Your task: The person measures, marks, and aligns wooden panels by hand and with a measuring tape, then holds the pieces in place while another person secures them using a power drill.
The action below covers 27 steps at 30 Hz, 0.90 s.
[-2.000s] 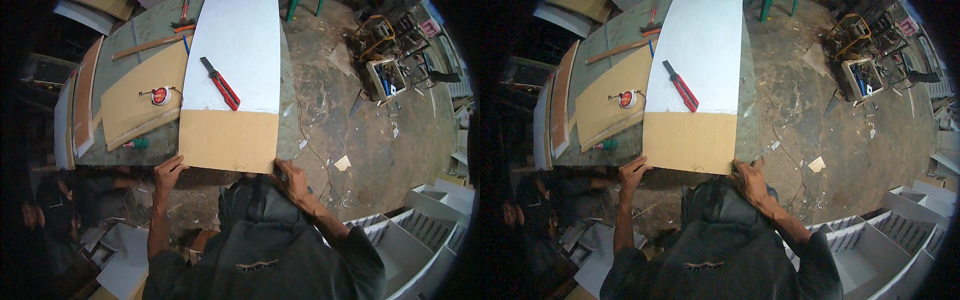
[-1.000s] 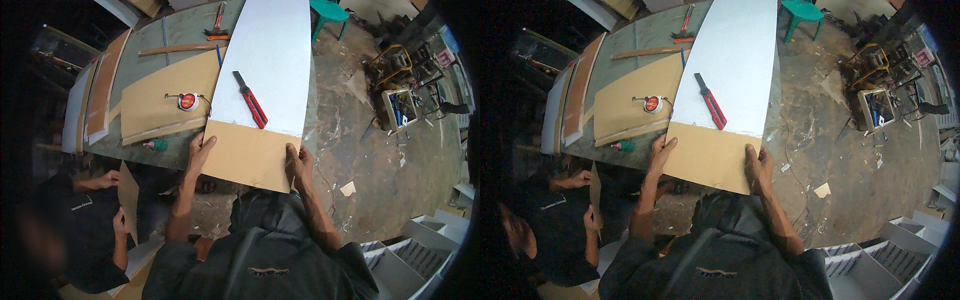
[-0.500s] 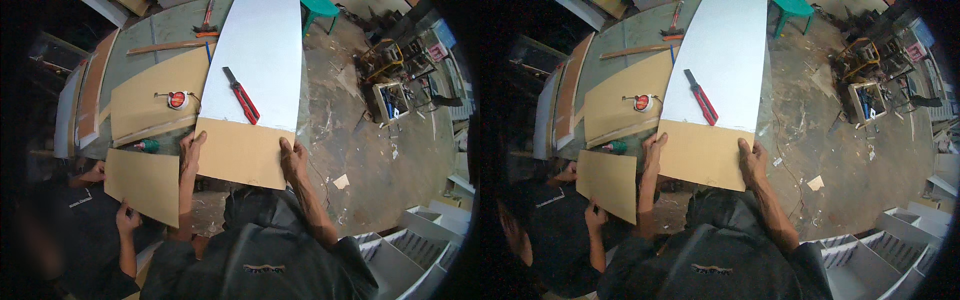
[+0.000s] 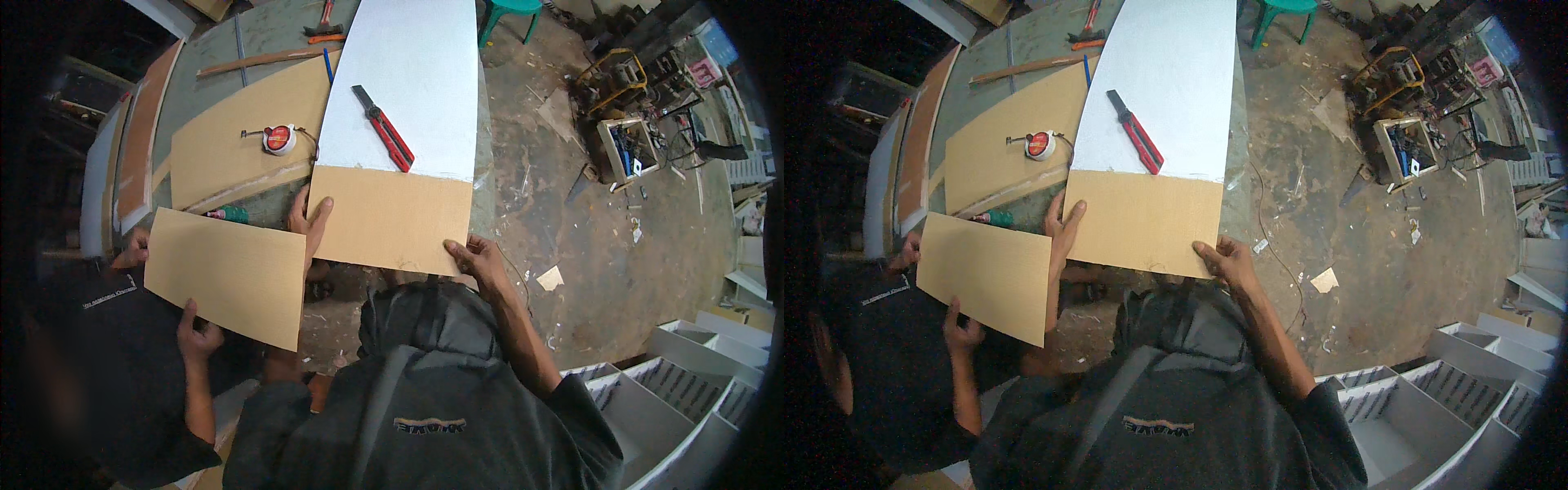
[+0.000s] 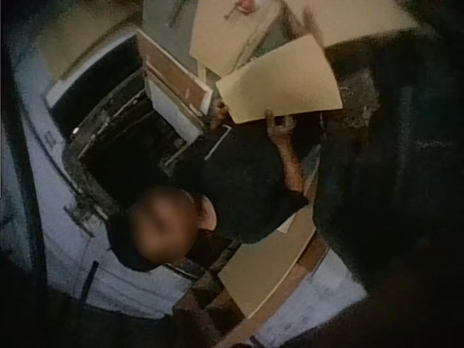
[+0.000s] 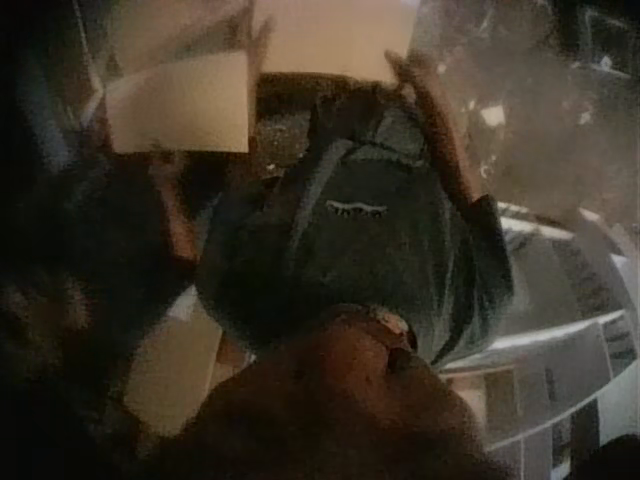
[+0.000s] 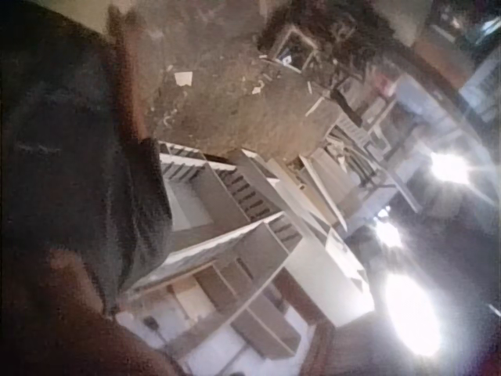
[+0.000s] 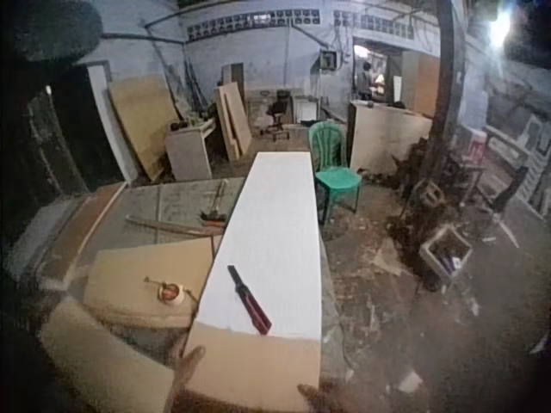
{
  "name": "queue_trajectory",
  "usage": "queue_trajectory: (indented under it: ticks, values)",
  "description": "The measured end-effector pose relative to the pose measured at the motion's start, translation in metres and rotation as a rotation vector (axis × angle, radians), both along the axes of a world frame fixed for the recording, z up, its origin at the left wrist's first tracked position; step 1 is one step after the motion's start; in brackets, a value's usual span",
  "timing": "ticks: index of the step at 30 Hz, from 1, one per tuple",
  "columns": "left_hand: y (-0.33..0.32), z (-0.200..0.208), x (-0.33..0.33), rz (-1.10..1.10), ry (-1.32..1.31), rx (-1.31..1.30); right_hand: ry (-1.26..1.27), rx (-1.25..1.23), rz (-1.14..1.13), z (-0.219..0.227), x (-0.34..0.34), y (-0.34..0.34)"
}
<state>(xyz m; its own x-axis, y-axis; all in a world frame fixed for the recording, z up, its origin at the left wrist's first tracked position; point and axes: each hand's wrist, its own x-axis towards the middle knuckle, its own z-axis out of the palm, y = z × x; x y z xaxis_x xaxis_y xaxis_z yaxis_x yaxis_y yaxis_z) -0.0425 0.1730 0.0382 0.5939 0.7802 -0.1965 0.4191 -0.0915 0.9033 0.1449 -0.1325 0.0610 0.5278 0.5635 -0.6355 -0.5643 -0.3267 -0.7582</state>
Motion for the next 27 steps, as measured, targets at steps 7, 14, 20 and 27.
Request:
queue_trajectory:
  ticks: [7, 14, 20, 27]
  values:
    - [-0.028, 0.036, -0.045, -0.324, 0.098, 0.508, 0.101, 0.015, -0.022, -0.006, -0.014, -0.03]
    - [-0.032, 0.049, -0.082, -0.537, 0.058, 0.224, -0.011, 0.033, -0.132, 0.014, -0.019, -0.036]
    - [-0.036, 0.033, -0.094, -0.632, 0.034, 0.745, -0.714, -0.021, 0.228, 0.03, -0.039, -0.038]
    - [-0.037, 0.033, -0.096, -0.606, 0.029, 0.675, -0.867, -0.115, 0.309, 0.022, -0.03, -0.036]
